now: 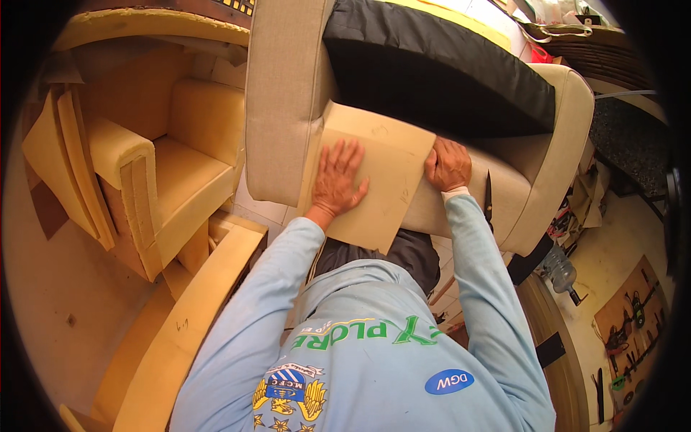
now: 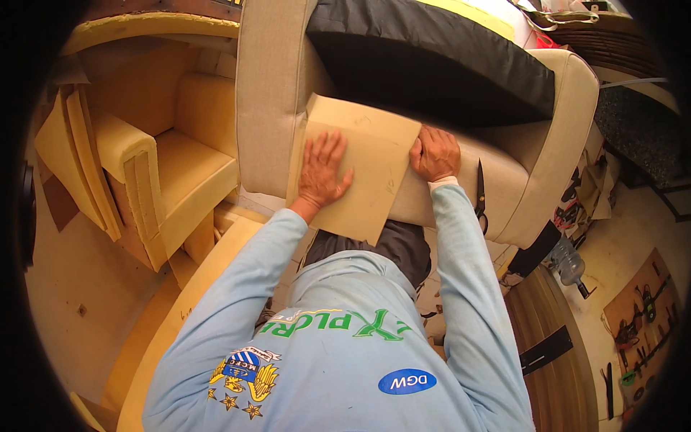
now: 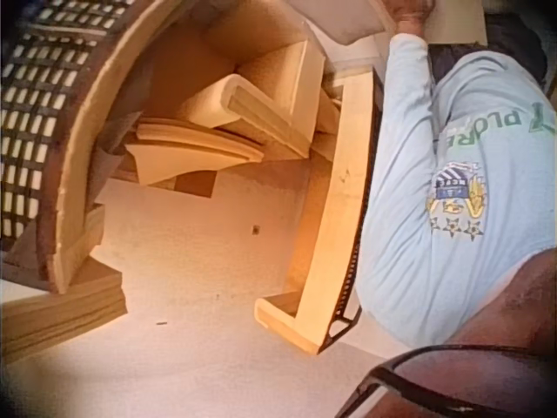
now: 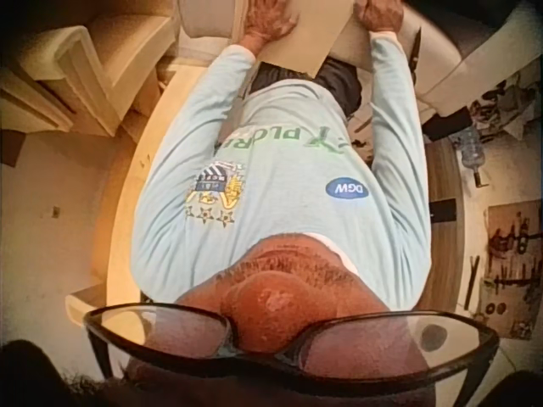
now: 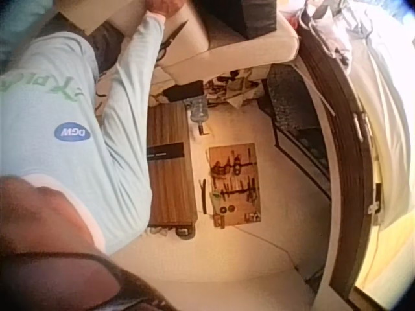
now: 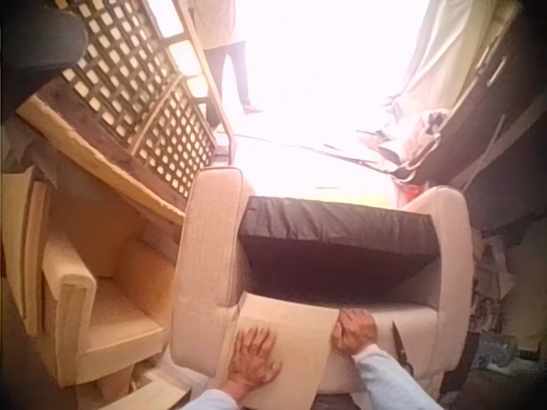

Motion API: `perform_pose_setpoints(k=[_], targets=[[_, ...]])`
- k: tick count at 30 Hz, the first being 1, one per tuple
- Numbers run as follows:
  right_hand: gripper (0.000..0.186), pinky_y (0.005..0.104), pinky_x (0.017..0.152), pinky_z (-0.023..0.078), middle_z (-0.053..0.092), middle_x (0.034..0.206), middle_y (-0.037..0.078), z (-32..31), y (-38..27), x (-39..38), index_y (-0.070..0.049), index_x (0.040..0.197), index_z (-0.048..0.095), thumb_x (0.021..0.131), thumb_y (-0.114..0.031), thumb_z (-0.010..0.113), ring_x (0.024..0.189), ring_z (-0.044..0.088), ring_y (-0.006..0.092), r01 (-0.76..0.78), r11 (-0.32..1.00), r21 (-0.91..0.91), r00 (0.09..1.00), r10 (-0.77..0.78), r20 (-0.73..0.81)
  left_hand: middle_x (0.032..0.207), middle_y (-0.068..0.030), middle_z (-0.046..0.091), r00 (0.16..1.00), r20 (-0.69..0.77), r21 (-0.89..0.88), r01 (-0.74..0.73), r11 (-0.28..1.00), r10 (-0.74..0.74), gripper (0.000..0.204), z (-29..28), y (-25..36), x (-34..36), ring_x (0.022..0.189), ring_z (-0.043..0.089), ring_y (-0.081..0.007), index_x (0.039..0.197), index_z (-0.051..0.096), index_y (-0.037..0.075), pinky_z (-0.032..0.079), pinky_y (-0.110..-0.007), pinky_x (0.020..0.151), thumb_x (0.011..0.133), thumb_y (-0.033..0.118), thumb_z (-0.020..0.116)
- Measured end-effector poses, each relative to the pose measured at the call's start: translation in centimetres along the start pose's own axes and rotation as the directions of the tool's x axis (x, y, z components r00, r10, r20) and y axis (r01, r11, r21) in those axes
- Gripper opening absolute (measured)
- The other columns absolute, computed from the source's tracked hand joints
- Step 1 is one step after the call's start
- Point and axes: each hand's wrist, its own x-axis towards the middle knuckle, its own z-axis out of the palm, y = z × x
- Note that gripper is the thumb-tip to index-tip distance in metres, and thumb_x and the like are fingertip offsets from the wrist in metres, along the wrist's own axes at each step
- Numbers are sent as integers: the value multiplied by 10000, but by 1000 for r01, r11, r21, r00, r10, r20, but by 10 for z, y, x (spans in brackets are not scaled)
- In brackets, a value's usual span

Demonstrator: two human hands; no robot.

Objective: Fitting and securing a foam cushion piece onto the armrest of a furniture frame.

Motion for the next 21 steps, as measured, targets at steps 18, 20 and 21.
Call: perform_pose_setpoints(k=[18, 20, 21], targets=[[294, 406, 816, 510, 719, 987, 136, 1, 3, -4, -11, 1000, 695, 804, -182, 559, 882, 676, 290, -8, 1000, 10, 1000, 8, -13, 1520, -60, 401, 999, 11, -36, -30, 999, 30, 708, -16, 10, 2, 1422, 335, -278, 1461, 454, 162, 189, -510, 1215, 827, 387, 676], [296, 405, 815, 510, 719, 984, 135, 1, 3, -5, -10, 1002, 695, 804, -183, 559, 877, 676, 289, -11, 1000, 3, 1000, 11, -5, 1365, -75, 491, 996, 12, -79, -88, 993, 90, 606, -21, 0, 14, 1294, 424, -282, 1341, 524, 151, 223, -512, 1203, 802, 349, 719], [293, 405, 814, 510, 719, 984, 135, 1, 3, -4, -11, 999, 694, 803, -181, 560, 874, 676, 290, -11, 1000, 7, 1000, 11, -11, 1365, -75, 491, 996, -24, -81, -91, 993, 89, 606, -22, -3, 21, 1294, 424, -282, 1341, 524, 151, 223, -512, 1203, 802, 349, 719]])
